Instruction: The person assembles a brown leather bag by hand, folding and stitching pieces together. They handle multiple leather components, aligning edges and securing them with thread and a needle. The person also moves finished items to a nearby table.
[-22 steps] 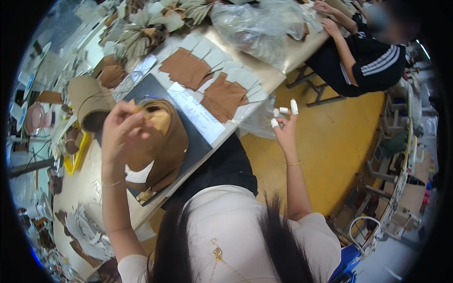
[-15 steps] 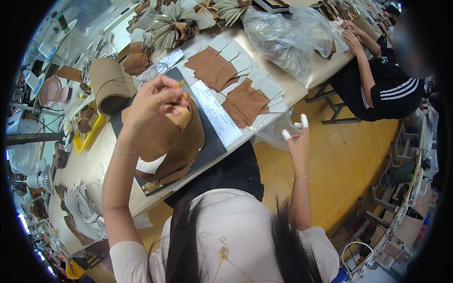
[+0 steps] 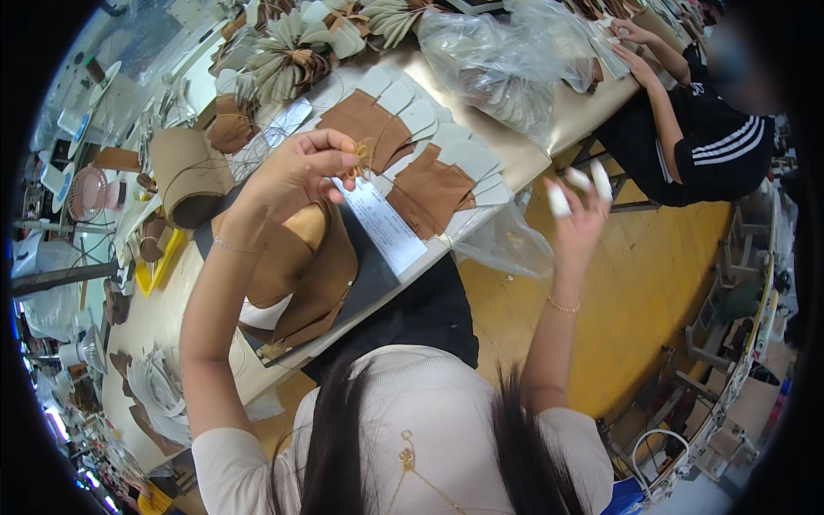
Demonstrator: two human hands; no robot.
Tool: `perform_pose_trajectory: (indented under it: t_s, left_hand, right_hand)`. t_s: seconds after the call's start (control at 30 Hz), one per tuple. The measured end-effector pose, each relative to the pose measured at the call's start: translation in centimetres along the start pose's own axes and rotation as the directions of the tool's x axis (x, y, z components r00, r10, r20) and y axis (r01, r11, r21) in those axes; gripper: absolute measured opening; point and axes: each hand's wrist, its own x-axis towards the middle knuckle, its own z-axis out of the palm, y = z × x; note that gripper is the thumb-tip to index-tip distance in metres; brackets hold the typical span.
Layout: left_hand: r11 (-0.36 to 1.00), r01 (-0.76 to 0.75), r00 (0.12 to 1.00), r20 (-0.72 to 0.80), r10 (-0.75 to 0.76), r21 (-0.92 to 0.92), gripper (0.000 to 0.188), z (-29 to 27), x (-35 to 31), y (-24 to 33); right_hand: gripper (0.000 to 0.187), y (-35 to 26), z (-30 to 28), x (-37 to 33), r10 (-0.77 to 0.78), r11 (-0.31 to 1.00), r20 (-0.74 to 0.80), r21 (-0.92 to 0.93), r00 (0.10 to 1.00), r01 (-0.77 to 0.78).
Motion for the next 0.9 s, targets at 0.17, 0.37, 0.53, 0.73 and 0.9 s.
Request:
perform_pose_trajectory:
  t_s: [0.17,0.37,0.53,0.73,0.9]
  left_hand:
    - [0.987,-0.01,0.996,0.088,-0.004,0.159,0.018,2.4,-0.3,0.2]
    - [0.985,-0.012,0.998,0.061,0.001,0.174,0.019,3.0,-0.3,-0.2]
    - [0.998,0.017,0.997,0.079,-0.023,0.068,0.014,3.7,0.8,-1.4]
    - [1.0,0.03,0.998,0.048,-0.03,0.006,0.011,3.8,1.5,-1.6]
    - [0.999,-0.003,1.0,0.03,0.002,0.036,0.012,3.1,2.0,-0.8]
  right_hand:
    - [0.086,-3.8,9.9,0.7,-0.149,0.933,0.503,0.356,0.851,-0.047]
    - [0.087,-4.9,13.0,0.8,-0.06,0.92,0.52,0.36,0.852,-0.155]
    - [0.084,-4.8,9.9,0.7,0.006,0.907,0.372,0.388,0.928,-0.162]
    - [0.085,0.2,1.2,-0.6,0.076,0.944,0.169,0.304,0.983,-0.125]
    - [0.081,7.9,-2.8,-4.3,0.274,0.962,0.101,-0.013,0.957,-0.274]
